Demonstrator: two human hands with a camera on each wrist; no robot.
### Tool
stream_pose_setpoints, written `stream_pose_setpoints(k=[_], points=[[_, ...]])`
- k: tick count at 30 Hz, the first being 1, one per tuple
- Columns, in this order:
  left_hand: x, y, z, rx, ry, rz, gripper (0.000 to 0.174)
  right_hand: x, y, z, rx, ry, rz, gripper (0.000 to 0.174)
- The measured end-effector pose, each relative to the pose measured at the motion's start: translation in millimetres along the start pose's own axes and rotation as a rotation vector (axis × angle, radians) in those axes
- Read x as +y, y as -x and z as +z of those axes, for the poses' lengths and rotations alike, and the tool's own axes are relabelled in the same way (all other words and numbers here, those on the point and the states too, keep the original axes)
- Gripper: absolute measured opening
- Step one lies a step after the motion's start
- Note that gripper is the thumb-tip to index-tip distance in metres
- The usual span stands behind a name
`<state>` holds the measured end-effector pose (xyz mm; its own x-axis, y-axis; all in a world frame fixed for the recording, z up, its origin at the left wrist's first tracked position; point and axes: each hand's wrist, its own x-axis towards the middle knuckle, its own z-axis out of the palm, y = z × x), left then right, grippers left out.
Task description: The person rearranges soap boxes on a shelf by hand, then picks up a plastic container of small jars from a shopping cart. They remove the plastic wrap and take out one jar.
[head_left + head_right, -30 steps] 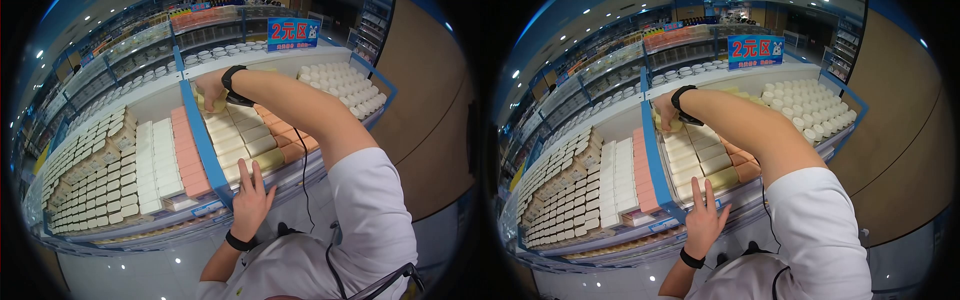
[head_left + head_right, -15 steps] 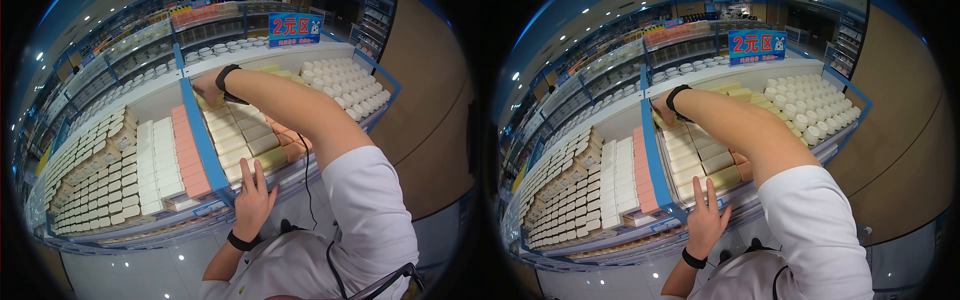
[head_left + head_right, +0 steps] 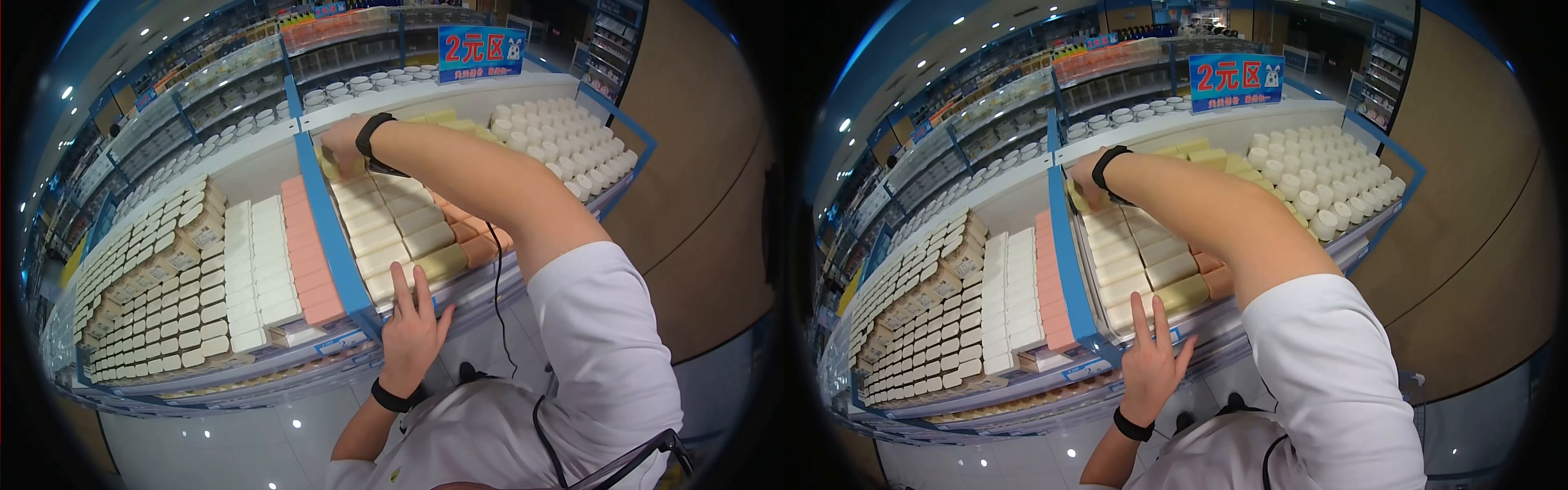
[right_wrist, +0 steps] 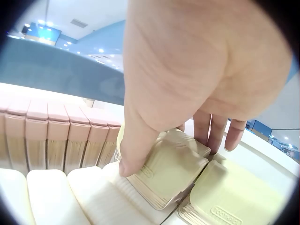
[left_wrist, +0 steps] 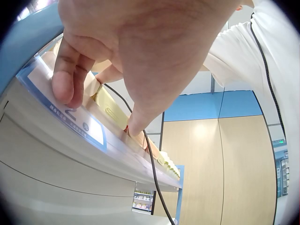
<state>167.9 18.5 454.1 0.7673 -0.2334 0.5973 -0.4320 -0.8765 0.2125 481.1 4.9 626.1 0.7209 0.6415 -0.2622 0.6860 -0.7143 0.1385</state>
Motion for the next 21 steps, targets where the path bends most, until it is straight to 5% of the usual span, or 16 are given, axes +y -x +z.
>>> stream_pose_setpoints(k=[3,5,15,21], points=[[-0.1,-0.6,-1.3,0.005,0.005,0.006,0.082,6.7,20.9,-11.0,0.101,0.009,0.008,0.083],[0.7,-1.4,-3.6,0.003,0.012,0.0,0.082,40.5,2.2,-10.1,0.342,-0.31,-0.119,0.089],[2.8,-0.1,-8.6,-0.054,-0.015,-0.003,0.082,173.5,111.4,-8.4,0.314,-0.24,0.196,0.068],[5.6,-1.7,-7.3,-0.045,-0.027,-0.004,0.085,205.7,119.8,47.3,0.192,-0.177,0.231,0.078]])
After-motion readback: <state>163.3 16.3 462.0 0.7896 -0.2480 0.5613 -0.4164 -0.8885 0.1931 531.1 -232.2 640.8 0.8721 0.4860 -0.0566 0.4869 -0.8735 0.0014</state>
